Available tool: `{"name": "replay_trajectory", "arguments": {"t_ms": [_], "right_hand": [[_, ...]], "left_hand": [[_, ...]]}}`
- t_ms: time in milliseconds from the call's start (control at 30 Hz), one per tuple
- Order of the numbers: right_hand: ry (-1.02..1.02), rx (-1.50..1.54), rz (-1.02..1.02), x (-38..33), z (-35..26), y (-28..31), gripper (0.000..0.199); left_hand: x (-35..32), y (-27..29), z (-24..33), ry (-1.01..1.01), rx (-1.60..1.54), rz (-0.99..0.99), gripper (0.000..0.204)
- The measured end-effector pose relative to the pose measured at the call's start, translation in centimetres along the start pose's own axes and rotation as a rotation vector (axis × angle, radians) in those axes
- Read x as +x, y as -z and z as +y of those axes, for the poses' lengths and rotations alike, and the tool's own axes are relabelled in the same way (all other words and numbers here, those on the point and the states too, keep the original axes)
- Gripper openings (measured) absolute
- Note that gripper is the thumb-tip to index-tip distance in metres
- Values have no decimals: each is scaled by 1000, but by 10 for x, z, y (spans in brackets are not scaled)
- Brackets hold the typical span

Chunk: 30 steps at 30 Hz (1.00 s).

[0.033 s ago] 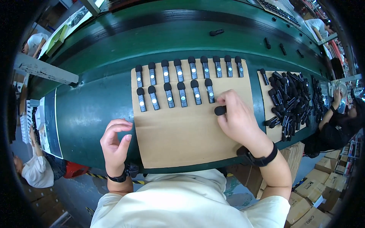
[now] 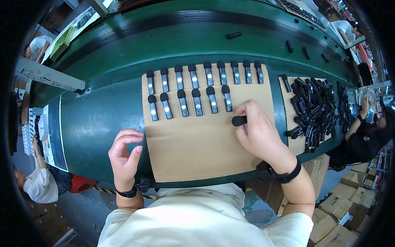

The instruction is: The person picks up a microphone, attaches a foam cover to it, and places the assembled unit onto a cardboard sheet. This process is repeated for several microphones, arranging them in rows on the sheet.

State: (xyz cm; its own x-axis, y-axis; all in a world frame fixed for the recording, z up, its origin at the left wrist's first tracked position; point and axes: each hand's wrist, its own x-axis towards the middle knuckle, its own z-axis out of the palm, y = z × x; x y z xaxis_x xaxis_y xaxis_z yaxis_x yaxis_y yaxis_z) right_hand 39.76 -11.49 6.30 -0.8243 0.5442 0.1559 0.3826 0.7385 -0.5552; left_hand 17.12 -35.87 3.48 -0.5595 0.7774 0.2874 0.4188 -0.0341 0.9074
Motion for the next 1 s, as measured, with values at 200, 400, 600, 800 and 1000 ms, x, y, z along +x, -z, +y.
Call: {"name": "replay_trajectory", "arguments": {"t_ms": [200,400,600,800,1000], "right_hand": [[45,346,-206,-15,-44,18,31],[188,484,-167,-20,-70,-14,40],[58,753,-142,-25,-74,-21,36],[29,829,-173,-32,-59,-29,34],[312,590,29,-33,-56,-35,34]], "left_hand": [[3,-7,20,-59,-10,-68,19],[16,-31,51,-126,15,-233,23],[10,-38,52,-187,46,-295,28],[6,-43,52,-253,34,-255,29],[7,-47,57,-151,2,-261,28]]}}
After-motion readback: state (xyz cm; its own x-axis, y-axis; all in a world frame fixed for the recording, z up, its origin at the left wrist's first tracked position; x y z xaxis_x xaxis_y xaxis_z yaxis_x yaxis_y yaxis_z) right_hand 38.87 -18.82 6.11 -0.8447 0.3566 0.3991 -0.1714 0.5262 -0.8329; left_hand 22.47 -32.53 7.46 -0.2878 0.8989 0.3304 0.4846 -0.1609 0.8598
